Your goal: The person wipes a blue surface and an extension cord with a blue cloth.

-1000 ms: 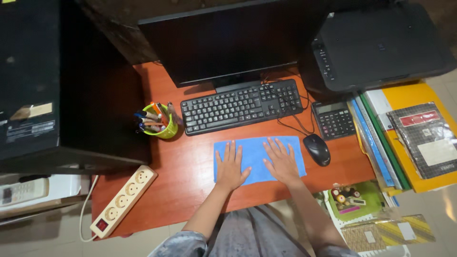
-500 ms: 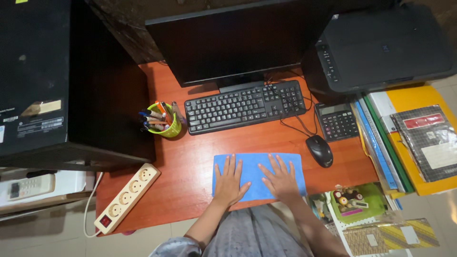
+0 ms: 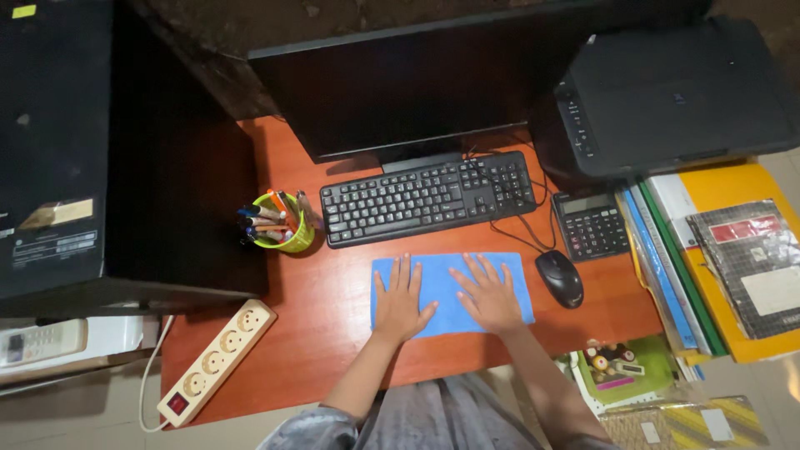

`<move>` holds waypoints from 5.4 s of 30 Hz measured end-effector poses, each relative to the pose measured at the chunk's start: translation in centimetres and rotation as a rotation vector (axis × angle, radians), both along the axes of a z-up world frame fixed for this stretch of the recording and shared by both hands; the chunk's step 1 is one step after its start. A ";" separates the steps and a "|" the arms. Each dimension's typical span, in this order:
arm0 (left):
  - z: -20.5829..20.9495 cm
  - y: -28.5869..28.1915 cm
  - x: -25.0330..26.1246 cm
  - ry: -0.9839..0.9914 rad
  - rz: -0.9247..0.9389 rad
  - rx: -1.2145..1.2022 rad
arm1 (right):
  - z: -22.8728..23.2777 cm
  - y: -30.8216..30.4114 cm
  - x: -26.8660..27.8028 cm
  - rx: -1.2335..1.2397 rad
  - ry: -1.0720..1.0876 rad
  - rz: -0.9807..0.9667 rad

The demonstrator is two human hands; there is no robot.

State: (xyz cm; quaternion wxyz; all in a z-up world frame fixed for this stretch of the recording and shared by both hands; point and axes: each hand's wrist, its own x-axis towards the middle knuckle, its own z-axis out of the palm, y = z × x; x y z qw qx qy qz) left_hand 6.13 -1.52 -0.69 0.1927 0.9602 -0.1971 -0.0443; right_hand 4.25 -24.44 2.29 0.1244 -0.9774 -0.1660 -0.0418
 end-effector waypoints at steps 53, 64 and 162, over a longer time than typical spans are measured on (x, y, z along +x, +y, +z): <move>0.0 4.6 -6.2 -0.120 0.135 -0.098 | -0.5 4.5 -4.1 -0.136 0.086 0.122; -0.4 12.7 -0.8 -0.066 0.109 -0.056 | -1.6 12.3 0.3 -0.096 0.137 0.082; -0.6 16.5 -1.3 -0.058 0.147 -0.018 | -3.9 18.9 0.5 -0.109 0.087 0.014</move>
